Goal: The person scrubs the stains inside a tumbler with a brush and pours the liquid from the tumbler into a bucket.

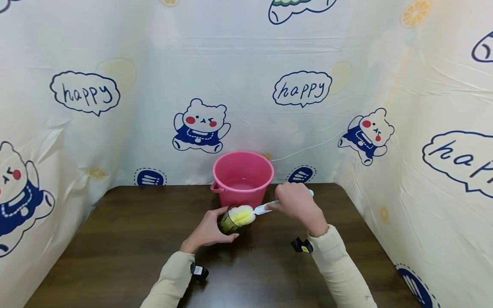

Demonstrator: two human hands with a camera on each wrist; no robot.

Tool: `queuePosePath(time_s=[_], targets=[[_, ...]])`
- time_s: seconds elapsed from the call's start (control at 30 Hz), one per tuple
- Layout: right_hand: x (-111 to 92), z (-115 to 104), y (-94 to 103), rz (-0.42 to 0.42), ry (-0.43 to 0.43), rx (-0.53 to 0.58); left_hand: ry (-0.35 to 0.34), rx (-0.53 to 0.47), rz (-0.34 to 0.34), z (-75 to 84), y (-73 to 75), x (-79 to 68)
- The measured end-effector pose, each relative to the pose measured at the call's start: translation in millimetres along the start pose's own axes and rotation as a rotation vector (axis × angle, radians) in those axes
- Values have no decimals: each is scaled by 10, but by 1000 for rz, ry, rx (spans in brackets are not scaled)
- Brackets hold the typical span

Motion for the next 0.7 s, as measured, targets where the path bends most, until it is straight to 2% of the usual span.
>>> queuePosePath(time_s=[0.13, 0.3, 0.43, 0.53, 0.6, 0.7], targets=[[-33, -5, 14, -8, -25, 2, 14, 1, 15, 22, 13, 22], [-55, -28, 82, -63, -4, 52, 4, 9, -35, 10, -35, 44], [-14, -40, 115, -1, 62, 20, -6, 0, -33, -14, -47, 32], [23, -43, 134, 52, 78, -16, -9, -9, -19, -12, -23, 24], [32, -45, 141, 38, 59, -9, -2, -17, -16, -6, -4, 19], [23, -50, 143, -37, 13, 14, 5, -17, -16, -8, 16, 15]])
Point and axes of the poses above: each hand's wrist, its own x-axis towards the middle knuckle, its own y-axis out of the back of the hand, z = x × y, the point moved 2 cm from there along x, towards the middle knuckle, and after that the axes turned 4 degrees about z, right-handed, at the moved point
